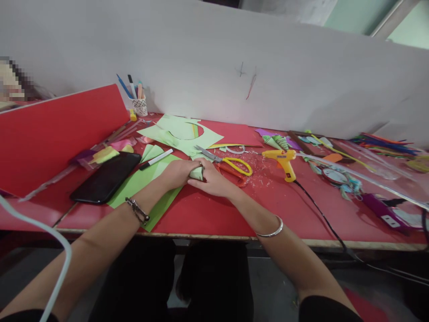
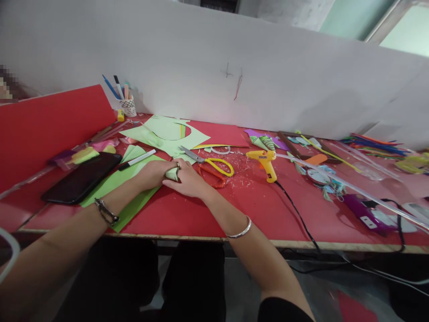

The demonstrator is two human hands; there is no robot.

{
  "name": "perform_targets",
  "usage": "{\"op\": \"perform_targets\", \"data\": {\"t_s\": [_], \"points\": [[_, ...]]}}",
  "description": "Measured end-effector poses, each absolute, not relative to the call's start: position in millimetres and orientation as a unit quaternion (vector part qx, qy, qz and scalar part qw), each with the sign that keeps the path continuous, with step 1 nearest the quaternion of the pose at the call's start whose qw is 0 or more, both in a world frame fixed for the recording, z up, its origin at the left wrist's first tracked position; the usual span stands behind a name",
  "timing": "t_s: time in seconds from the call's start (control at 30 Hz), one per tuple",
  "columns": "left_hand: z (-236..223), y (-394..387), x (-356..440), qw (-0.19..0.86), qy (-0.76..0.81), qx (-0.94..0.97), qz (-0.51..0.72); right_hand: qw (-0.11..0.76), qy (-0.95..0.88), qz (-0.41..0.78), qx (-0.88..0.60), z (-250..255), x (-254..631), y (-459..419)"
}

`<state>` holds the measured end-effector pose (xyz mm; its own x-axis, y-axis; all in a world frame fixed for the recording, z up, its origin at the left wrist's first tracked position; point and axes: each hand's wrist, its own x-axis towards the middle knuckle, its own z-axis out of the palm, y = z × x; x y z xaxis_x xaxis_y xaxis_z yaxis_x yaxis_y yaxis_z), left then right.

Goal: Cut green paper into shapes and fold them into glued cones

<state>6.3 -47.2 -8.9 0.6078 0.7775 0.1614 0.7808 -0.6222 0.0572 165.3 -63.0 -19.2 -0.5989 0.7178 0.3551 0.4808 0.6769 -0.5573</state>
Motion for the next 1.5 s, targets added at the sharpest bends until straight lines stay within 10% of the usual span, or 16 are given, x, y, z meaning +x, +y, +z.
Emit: {"op": "perform_targets", "data": {"t_s": [0.67,1.23,1.5], "points": [[-17,-40,5,-0.242,-0.386,-0.829,-0.325,0.281,-0.916,-0.044,-0.283,0,172,-65],[-13,-44,3,0.037,-0.447,-0.876,-0.176,0.264,-0.893,0.127,-0.341,-14,169,-58],[-12,-45,9,-0.047,-0.447,-0.869,-0.209,0.313,-0.882,0.032,-0.351,-8,167,-59]]}}
